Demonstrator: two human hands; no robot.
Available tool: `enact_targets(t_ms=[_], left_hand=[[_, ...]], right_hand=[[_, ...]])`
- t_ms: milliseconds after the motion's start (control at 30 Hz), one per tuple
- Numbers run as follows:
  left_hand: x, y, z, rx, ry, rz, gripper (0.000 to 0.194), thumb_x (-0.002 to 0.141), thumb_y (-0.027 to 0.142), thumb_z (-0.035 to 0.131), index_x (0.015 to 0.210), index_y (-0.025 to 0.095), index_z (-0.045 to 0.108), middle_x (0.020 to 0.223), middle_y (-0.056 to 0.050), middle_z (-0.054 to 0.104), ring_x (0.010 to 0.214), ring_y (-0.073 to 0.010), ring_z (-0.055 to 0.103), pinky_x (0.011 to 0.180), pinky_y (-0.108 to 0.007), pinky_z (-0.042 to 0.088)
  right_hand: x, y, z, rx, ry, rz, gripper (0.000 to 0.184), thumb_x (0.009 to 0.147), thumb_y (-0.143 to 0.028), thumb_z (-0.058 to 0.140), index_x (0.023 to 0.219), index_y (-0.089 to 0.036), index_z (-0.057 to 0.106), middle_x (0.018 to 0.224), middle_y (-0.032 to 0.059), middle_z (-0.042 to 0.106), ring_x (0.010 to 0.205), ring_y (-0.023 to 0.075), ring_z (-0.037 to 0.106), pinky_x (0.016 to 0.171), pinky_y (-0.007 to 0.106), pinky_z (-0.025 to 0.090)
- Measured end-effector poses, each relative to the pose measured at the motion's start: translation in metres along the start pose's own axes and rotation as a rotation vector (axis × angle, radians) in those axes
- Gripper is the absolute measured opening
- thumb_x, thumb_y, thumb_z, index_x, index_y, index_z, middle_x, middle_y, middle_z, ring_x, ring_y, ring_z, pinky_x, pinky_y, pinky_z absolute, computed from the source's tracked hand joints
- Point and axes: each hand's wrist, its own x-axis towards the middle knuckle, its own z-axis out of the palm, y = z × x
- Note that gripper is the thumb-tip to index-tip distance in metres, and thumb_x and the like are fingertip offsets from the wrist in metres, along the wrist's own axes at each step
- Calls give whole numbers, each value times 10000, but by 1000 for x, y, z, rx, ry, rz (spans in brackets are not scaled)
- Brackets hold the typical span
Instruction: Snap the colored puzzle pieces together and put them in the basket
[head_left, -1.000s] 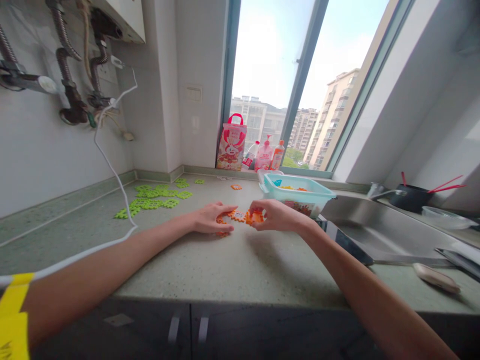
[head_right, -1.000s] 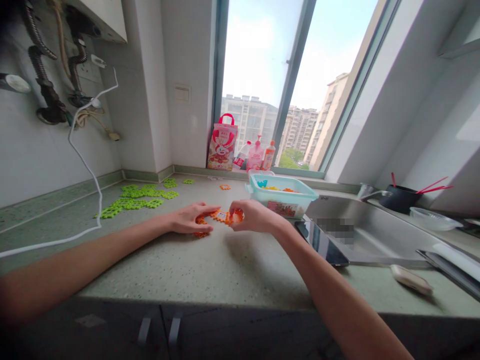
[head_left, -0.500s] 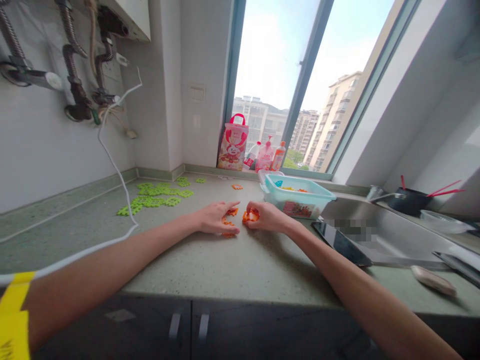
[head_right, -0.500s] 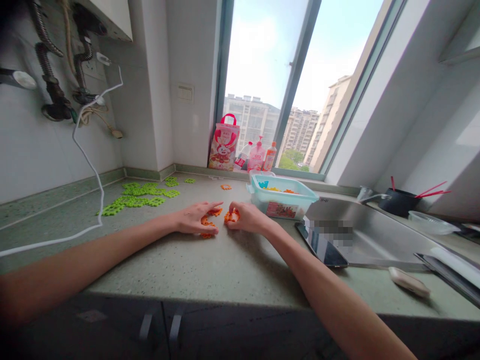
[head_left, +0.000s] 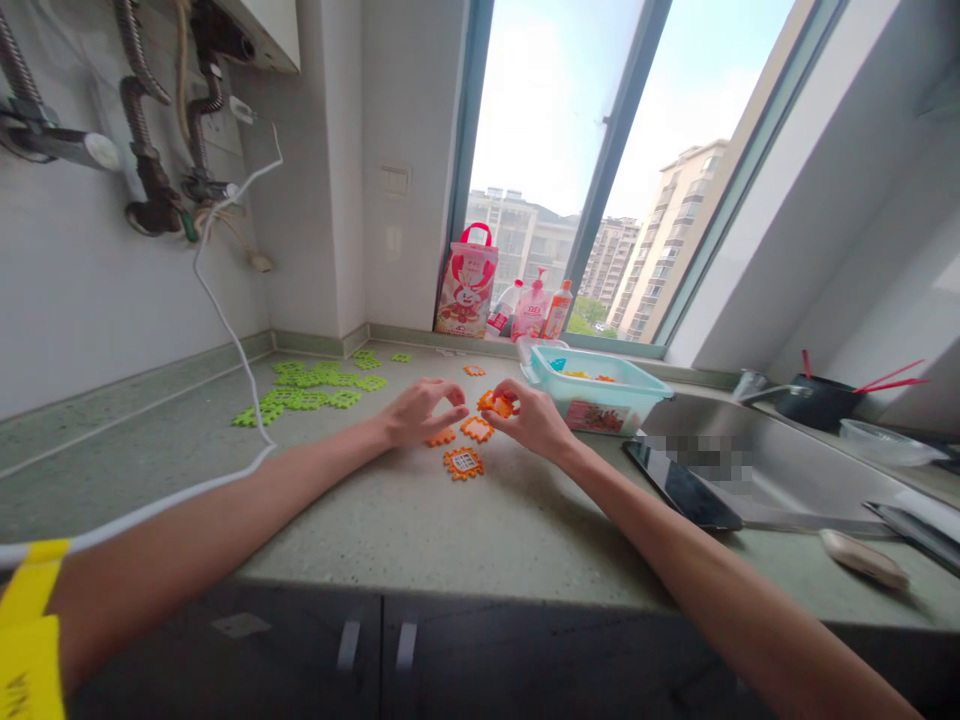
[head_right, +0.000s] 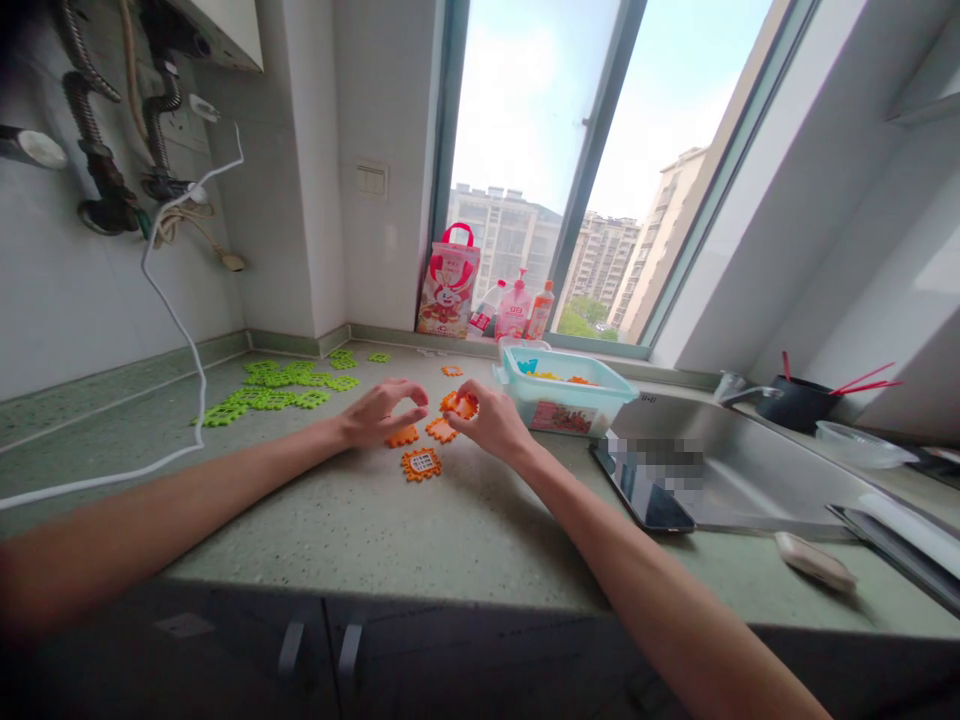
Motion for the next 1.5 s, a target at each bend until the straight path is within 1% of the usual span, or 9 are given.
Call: enact_targets(t_ms=[167, 400, 533, 700, 800, 1000, 1100, 1300, 1500], left_hand=[[0, -30, -6, 136, 81, -115, 520, 1032, 630, 378, 1004, 200, 669, 972, -77, 721, 968, -252, 653, 1004, -423, 431], [-1, -42, -6, 128, 69, -207, 573, 1020, 678, 339, 1092, 209, 661, 1012, -75, 741, 1019, -254, 663, 986, -401, 453], [-1, -46, -6, 114, 37, -266, 609, 1009, 701, 326, 1164, 219, 663, 1080, -81, 746, 1071, -265, 662, 989, -404, 457], [-1, -50, -3, 158, -26, -273, 646, 1002, 715, 319, 1231, 220, 667, 1132, -88, 746, 1119, -286, 648, 1043, -429, 416], [-2, -50, -2, 183, -58, -282, 680, 989, 738, 323, 1253, 217, 673, 1186, -101, 736, 1132, -302, 643, 1038, -432, 415], [-2, -46, -5, 192, -87, -315, 679, 988, 737, 311, 1245, 228, 680, 1222, -99, 728, 1160, -304, 631, 1045, -426, 418], [-2, -43, -6, 183, -93, -320, 678, 997, 720, 299, 1251, 217, 677, 1231, -106, 724, 1161, -305, 631, 1040, -427, 427], [-1, -48, -3, 247, -115, -334, 578, 1040, 591, 275, 1272, 233, 665, 1236, -97, 718, 1168, -282, 633, 1029, -413, 456], [0, -56, 4, 301, -187, -372, 509, 977, 429, 438, 1395, 181, 589, 1449, -121, 610, 1330, -282, 553, 1131, -412, 407]], right_hand=[[0, 1, 21, -135, -218, -41, 363, 854, -505, 740, 1081, -241, 638, 901, 43, 733, 791, 192, 641, 711, 284, 438], [2, 0, 1, -186, -190, -222, 290, 821, -388, 768, 1051, -242, 669, 934, 51, 727, 829, 201, 643, 767, 296, 459], [7, 8, -52, -221, 140, -271, 250, 889, -402, 687, 1074, -236, 663, 1032, 76, 727, 955, 238, 653, 907, 343, 478], [5, 53, -120, -397, 695, 56, 408, 903, -503, 636, 1184, -206, 633, 1100, 117, 717, 1030, 295, 635, 959, 421, 474], [1, 84, -138, -479, 847, 209, 546, 898, -582, 606, 1247, -163, 633, 1104, 149, 713, 1001, 311, 640, 927, 441, 484], [-4, 108, -142, -500, 302, 513, 657, 910, -731, 478, 1075, -179, 796, 946, 178, 753, 965, 366, 677, 880, 483, 489], [-3, 102, -141, -506, 305, 561, 633, 980, -652, 388, 1065, -198, 820, 930, 178, 767, 947, 360, 695, 865, 481, 493], [8, 70, -117, -479, 487, 51, 365, 981, -359, 474, 969, -201, 803, 1032, 116, 781, 1041, 315, 672, 988, 486, 487], [2, 5, -55, -137, 65, -386, 388, 971, -384, 617, 1338, -271, 666, 1406, 83, 651, 1297, 278, 579, 1121, 496, 443]])
